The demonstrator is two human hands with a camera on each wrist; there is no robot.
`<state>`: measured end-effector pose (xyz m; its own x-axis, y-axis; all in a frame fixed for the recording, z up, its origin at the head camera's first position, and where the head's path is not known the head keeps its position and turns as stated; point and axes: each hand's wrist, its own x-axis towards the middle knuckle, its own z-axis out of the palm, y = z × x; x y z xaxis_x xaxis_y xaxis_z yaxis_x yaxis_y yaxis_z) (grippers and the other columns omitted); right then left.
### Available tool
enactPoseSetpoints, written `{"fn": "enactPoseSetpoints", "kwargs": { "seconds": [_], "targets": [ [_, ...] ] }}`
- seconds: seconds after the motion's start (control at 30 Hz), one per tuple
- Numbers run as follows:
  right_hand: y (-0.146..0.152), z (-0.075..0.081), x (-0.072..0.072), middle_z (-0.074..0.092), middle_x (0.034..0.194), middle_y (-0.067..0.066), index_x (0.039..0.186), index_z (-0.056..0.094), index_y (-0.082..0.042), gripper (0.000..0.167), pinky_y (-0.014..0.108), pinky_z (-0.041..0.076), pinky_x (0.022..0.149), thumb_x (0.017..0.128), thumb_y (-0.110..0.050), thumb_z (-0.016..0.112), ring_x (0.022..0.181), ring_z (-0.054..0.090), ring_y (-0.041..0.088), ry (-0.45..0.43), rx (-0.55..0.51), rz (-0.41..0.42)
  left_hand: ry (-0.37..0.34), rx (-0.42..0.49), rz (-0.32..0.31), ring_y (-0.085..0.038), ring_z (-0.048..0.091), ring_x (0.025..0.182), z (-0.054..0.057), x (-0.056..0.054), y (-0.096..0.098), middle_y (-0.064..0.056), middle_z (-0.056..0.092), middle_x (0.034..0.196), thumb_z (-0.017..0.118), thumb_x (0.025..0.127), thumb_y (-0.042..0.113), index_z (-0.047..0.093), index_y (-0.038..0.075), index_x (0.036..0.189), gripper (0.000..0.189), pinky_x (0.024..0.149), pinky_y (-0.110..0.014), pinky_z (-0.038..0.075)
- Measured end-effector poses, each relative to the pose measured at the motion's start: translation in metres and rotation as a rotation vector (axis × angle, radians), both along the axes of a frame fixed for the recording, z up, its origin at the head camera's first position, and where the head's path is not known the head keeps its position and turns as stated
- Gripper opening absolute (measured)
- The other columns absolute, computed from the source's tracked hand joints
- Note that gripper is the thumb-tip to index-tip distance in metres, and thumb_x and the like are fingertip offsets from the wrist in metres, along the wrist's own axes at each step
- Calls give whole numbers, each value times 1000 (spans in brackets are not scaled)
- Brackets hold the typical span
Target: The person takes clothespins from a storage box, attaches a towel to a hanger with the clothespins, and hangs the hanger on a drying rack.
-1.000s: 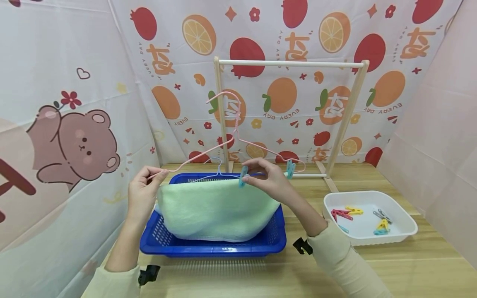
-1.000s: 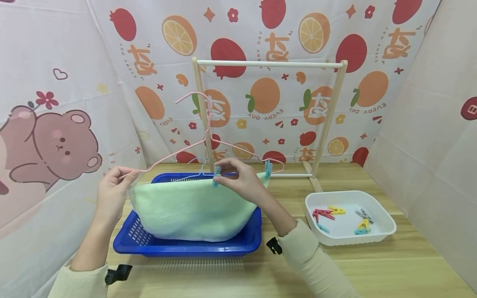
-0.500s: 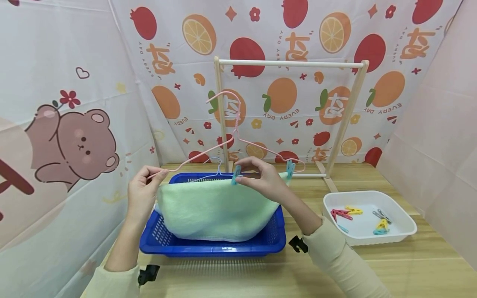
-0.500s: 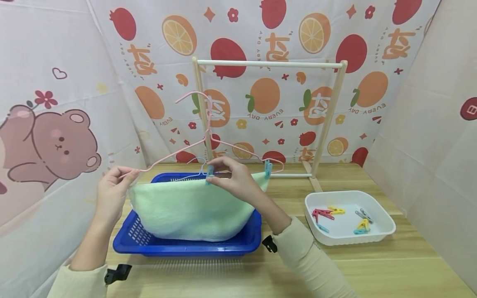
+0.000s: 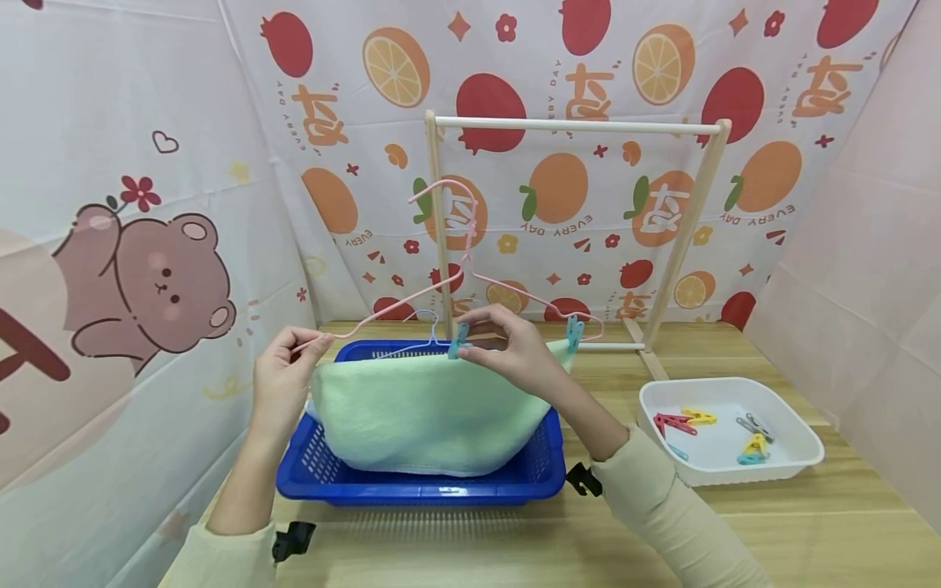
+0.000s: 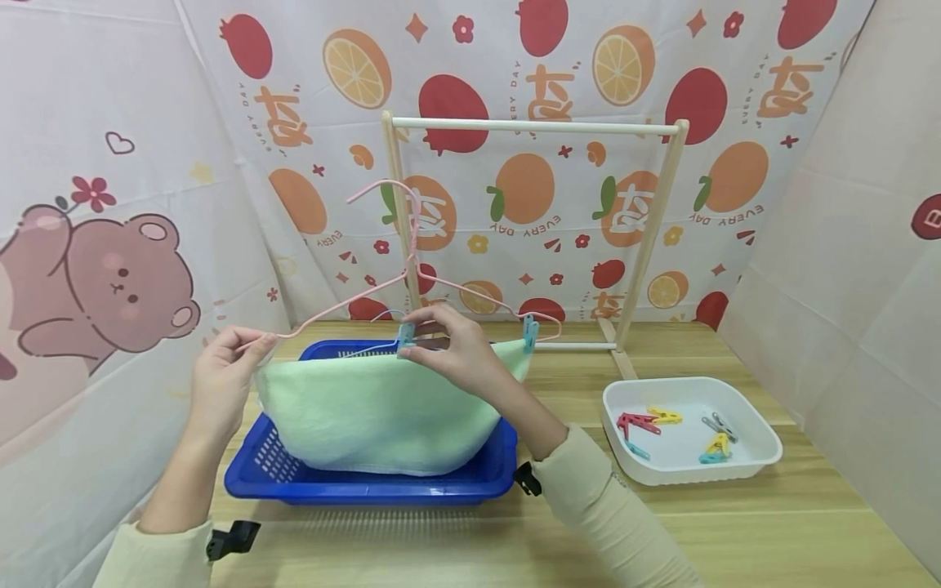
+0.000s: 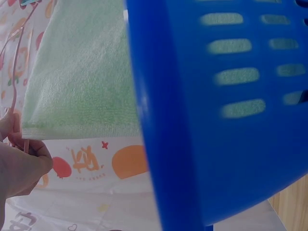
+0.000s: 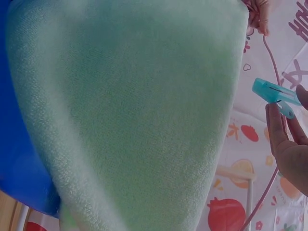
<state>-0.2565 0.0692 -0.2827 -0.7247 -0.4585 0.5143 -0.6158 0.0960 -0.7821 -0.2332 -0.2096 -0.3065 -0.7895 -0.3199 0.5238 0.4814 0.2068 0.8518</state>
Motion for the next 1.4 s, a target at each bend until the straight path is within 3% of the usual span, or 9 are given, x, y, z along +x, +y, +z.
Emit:
{"fn": "enactPoseSetpoints", "kwargs": {
  "seconds": [0.27, 0.47, 0.8, 0.9, 1.07, 1.2, 1.4],
  "targets": [
    [-5, -3, -4, 57, 108, 11, 113, 56, 0, 33, 28, 49, 80, 83, -3, 68, 98, 60, 20, 4, -19, 6, -6, 47, -19, -9, 47, 63, 0, -1, 0, 2, 58, 71, 64, 86, 4, 61, 1, 80, 7, 52, -16, 36],
    [-8, -3, -5, 57, 107, 11, 114, 55, 4, 34, 29, 49, 81, 83, -2, 67, 98, 59, 21, 3, -24, 21, -2, 33, -10, -8, 47, 63, 0, -1, 1, 3, 58, 71, 64, 86, 5, 61, 1, 80, 8, 52, -16, 36],
    [-14, -6, -9, 57, 106, 9, 112, 57, 0, 32, 29, 49, 81, 83, -4, 68, 98, 59, 18, 19, -50, 43, 5, 12, -9, -8, 47, 63, 0, -1, 1, 4, 58, 71, 63, 86, 3, 61, 5, 79, 8, 52, -16, 36],
    [-16, -5, -8, 57, 106, 9, 112, 57, 1, 32, 28, 48, 81, 83, -3, 68, 98, 59, 18, 11, -44, 33, 9, 14, -7, -7, 48, 63, 0, -2, 1, 4, 59, 72, 63, 87, 4, 61, 4, 79, 7, 53, -16, 37],
    [-20, 10, 6, 56, 106, 18, 111, 55, 8, 31, 29, 48, 82, 83, 4, 65, 99, 58, 27, 20, -30, 30, 5, 22, -2, -9, 49, 65, -1, -2, 1, 3, 60, 72, 65, 86, 7, 60, -1, 81, 10, 53, -15, 38],
    [-24, 19, 13, 54, 106, 22, 111, 53, 11, 31, 33, 48, 83, 83, 6, 64, 99, 58, 32, 37, -30, 40, 12, 34, -10, -10, 50, 65, -1, -2, 1, 3, 60, 72, 64, 86, 5, 61, 2, 79, 8, 54, -15, 38],
    [-30, 12, 3, 54, 105, 19, 112, 54, 9, 33, 31, 48, 83, 82, 5, 66, 98, 58, 28, 55, -49, 58, 11, 47, -15, -9, 51, 66, -1, -2, 2, 2, 61, 73, 66, 85, 9, 61, -2, 81, 12, 54, -15, 39]
  ]
}}
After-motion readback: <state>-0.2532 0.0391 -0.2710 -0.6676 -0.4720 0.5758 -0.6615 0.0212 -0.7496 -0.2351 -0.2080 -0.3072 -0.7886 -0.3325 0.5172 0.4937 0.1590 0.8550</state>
